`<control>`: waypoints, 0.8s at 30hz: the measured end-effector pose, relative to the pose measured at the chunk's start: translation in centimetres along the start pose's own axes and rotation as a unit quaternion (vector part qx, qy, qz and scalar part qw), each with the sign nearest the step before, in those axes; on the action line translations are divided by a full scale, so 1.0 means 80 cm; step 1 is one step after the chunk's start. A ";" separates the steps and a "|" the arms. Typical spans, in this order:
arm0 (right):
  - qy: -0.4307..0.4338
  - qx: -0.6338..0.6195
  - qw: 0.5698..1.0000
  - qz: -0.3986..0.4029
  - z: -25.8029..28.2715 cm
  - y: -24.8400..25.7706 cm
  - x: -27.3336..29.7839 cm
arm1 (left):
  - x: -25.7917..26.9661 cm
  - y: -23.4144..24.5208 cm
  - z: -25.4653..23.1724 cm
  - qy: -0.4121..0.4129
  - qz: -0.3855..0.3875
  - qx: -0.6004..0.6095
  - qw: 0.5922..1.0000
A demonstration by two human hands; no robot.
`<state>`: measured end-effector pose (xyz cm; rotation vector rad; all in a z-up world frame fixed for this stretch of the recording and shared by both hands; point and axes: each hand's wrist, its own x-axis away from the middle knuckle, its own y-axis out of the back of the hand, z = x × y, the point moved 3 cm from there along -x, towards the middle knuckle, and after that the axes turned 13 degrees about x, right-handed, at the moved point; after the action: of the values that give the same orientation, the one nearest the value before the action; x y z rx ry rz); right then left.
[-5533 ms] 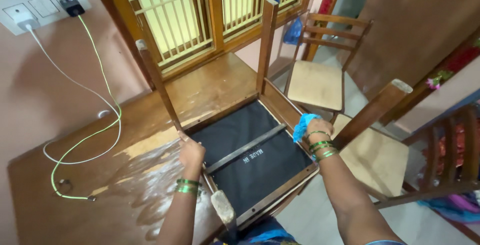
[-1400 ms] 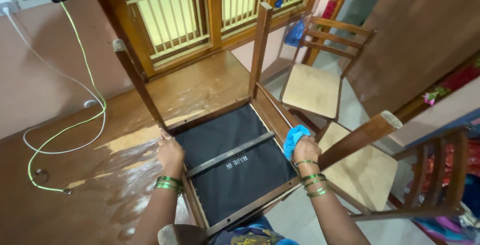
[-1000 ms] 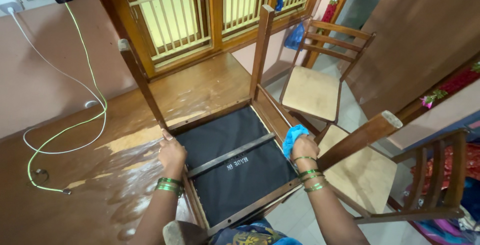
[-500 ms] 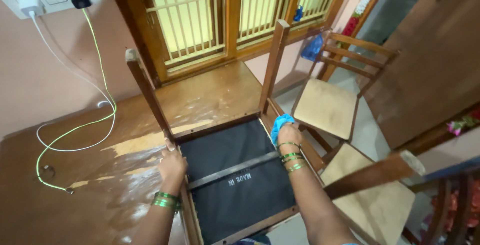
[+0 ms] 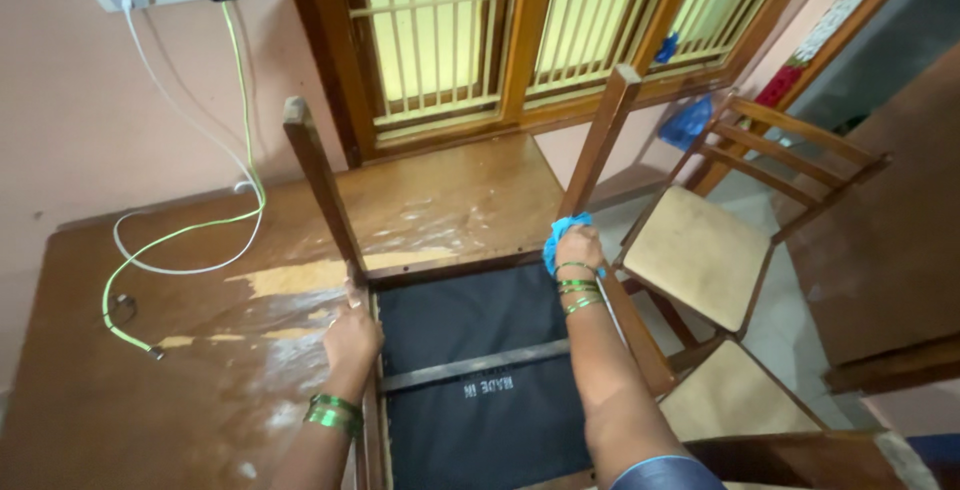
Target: The person wipes the wooden frame and the fabric seat of an upside-down wooden chair using a blue cloth.
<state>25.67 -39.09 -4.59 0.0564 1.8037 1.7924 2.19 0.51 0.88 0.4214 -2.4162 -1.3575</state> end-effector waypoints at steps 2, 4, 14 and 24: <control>0.082 0.009 0.996 -0.020 -0.006 -0.002 0.005 | 0.001 0.001 0.000 0.009 0.004 -0.006 1.000; 0.110 -0.004 0.994 -0.009 -0.012 0.000 0.004 | -0.003 0.000 0.000 0.008 0.006 -0.006 1.000; 0.066 0.047 0.997 -0.007 -0.098 0.031 0.095 | -0.006 -0.004 0.002 -0.031 0.001 -0.005 1.000; 0.027 0.008 0.999 0.038 -0.248 0.091 0.229 | 0.003 0.005 -0.006 -0.044 0.000 0.037 0.998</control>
<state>-0.61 -48.45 -6.22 0.0850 1.8774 1.8472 2.15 0.24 1.52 0.3882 -2.5439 -1.3172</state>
